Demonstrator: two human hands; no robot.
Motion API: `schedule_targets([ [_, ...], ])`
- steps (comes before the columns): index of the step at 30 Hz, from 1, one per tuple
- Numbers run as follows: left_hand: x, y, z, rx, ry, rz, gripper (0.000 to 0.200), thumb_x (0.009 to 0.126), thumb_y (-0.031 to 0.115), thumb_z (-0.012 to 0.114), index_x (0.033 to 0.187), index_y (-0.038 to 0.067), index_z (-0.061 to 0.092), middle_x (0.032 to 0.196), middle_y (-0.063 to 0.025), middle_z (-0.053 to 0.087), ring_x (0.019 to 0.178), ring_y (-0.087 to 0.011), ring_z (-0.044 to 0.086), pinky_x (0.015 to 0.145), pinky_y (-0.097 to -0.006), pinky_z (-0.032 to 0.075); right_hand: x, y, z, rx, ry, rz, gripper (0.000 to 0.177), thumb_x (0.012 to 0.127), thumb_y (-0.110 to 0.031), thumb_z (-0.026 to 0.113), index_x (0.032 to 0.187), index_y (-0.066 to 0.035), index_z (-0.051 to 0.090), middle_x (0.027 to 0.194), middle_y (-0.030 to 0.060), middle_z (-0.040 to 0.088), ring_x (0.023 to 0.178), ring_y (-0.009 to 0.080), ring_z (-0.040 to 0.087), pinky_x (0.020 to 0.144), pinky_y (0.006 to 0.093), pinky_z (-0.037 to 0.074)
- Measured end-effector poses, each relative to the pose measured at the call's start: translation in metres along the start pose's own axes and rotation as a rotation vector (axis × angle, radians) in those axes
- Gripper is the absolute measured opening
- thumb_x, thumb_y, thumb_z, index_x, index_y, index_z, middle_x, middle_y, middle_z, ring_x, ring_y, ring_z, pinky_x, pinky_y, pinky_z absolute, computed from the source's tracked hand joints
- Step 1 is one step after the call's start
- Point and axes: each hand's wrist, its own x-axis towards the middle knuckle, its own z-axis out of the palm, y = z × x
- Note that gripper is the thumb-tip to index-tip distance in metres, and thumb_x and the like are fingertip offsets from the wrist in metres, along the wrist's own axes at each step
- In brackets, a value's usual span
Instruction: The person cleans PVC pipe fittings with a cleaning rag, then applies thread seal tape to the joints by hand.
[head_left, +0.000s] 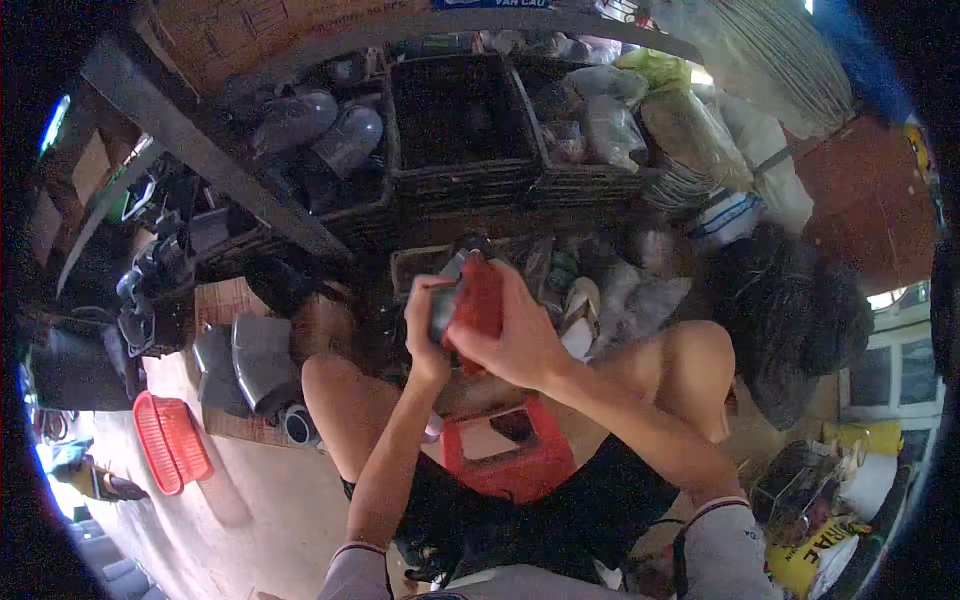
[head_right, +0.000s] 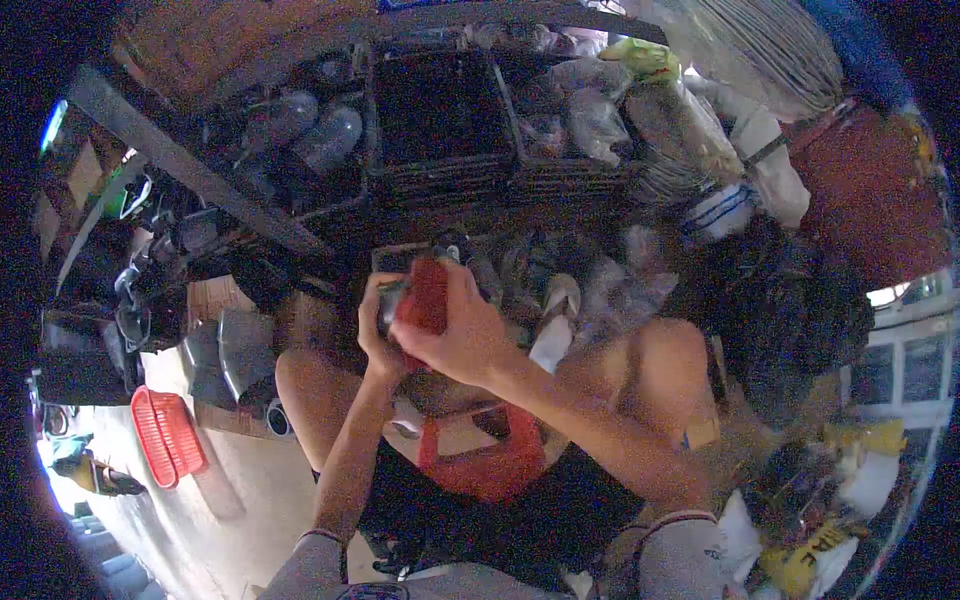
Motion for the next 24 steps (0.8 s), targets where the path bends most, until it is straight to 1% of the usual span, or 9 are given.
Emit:
schedule_targets([
  [3, -0.015, 0.006, 0.002, -0.54, 0.167, -0.635, 0.057, 0.096, 0.05, 0.032, 0.127, 0.007, 0.053, 0.129, -0.0135, 0.057, 0.118, -0.0268, 0.055, 0.105, -0.0427, 0.042, 0.003, 0.012, -0.005, -0.482, 0.021, -0.486, 0.09, 0.069, -0.048, 0.076, 0.135, -0.002, 0.037, 0.124, 0.0236, 0.048, 0.094, 0.0424, 0.062, 0.082, 0.0453, 0.054],
  [6, -0.032, 0.043, -0.013, -0.659, 0.049, -0.741, 0.047, 0.095, 0.044, 0.044, 0.126, 0.009, 0.054, 0.123, -0.011, 0.058, 0.115, -0.0245, 0.056, 0.1, -0.0431, 0.044, -0.002, 0.006, -0.011, -0.643, -0.141, -0.829, 0.094, 0.068, -0.05, 0.077, 0.138, -0.004, 0.036, 0.127, 0.0218, 0.048, 0.094, 0.0428, 0.062, 0.08, 0.0468, 0.055],
  [9, -0.055, 0.058, -0.035, -0.631, 0.246, -0.663, 0.049, 0.096, 0.044, 0.043, 0.128, 0.007, 0.052, 0.125, -0.011, 0.057, 0.116, -0.0255, 0.055, 0.104, -0.0429, 0.042, -0.008, -0.003, 0.005, -0.456, -0.167, -0.745, 0.097, 0.066, -0.052, 0.077, 0.14, -0.005, 0.035, 0.13, 0.021, 0.047, 0.1, 0.0441, 0.061, 0.082, 0.0477, 0.054],
  [11, -0.057, 0.067, -0.031, 0.447, 0.319, 0.188, 0.049, 0.096, 0.042, 0.043, 0.126, 0.005, 0.053, 0.124, -0.0109, 0.058, 0.115, -0.0255, 0.055, 0.103, -0.0401, 0.04, -0.01, -0.012, 0.017, -0.28, -0.151, -0.718, 0.095, 0.069, -0.05, 0.077, 0.14, -0.003, 0.035, 0.13, 0.0227, 0.048, 0.108, 0.0438, 0.058, 0.091, 0.0455, 0.051],
  [14, -0.071, 0.144, -0.024, 0.615, 0.058, 0.246, 0.04, 0.094, 0.031, 0.051, 0.118, 0.0, 0.055, 0.118, -0.0119, 0.058, 0.109, -0.0239, 0.054, 0.097, -0.036, 0.04, -0.002, -0.023, 0.034, 0.029, 0.043, -0.742, 0.085, 0.074, -0.046, 0.075, 0.138, -0.004, 0.037, 0.121, 0.0196, 0.054, 0.099, 0.0374, 0.064, 0.082, 0.0431, 0.055],
  [15, -0.065, 0.164, -0.009, 0.68, 0.092, 0.237, 0.038, 0.093, 0.029, 0.052, 0.116, -0.001, 0.055, 0.116, -0.0119, 0.059, 0.108, -0.0233, 0.053, 0.096, -0.0359, 0.04, -0.012, -0.045, 0.023, 0.208, -0.024, -0.691, 0.068, 0.087, -0.044, 0.065, 0.136, -0.004, 0.039, 0.115, 0.013, 0.059, 0.098, 0.0263, 0.064, 0.083, 0.0384, 0.054],
  [18, -0.054, 0.186, 0.003, 0.858, 0.062, 0.382, 0.032, 0.09, 0.019, 0.056, 0.114, -0.001, 0.055, 0.113, -0.0151, 0.058, 0.106, -0.0258, 0.054, 0.096, -0.0368, 0.04, 0.013, -0.043, 0.031, 0.748, -0.439, -0.282, 0.058, 0.096, -0.047, 0.051, 0.132, -0.003, 0.043, 0.115, 0.0074, 0.06, 0.098, 0.0196, 0.061, 0.085, 0.0342, 0.051],
  [20, -0.052, 0.198, 0.01, 1.08, -0.073, 0.605, 0.033, 0.089, 0.017, 0.056, 0.116, -0.001, 0.054, 0.113, -0.0169, 0.058, 0.106, -0.0281, 0.055, 0.096, -0.0372, 0.04, 0.006, -0.063, 0.001, 0.645, -0.574, -0.123, 0.061, 0.098, -0.054, 0.042, 0.134, -0.004, 0.044, 0.12, 0.0055, 0.056, 0.105, 0.0171, 0.056, 0.094, 0.0305, 0.044],
  [24, -0.052, 0.197, 0.013, 0.989, -0.102, 0.338, 0.046, 0.091, 0.017, 0.057, 0.131, 0.001, 0.041, 0.119, -0.0178, 0.052, 0.101, -0.0278, 0.055, 0.092, -0.0386, 0.043, 0.009, -0.058, -0.002, 0.65, -0.508, -0.168, 0.065, 0.097, -0.055, 0.044, 0.137, -0.003, 0.043, 0.123, 0.0069, 0.053, 0.111, 0.0163, 0.049, 0.1, 0.0299, 0.037],
])
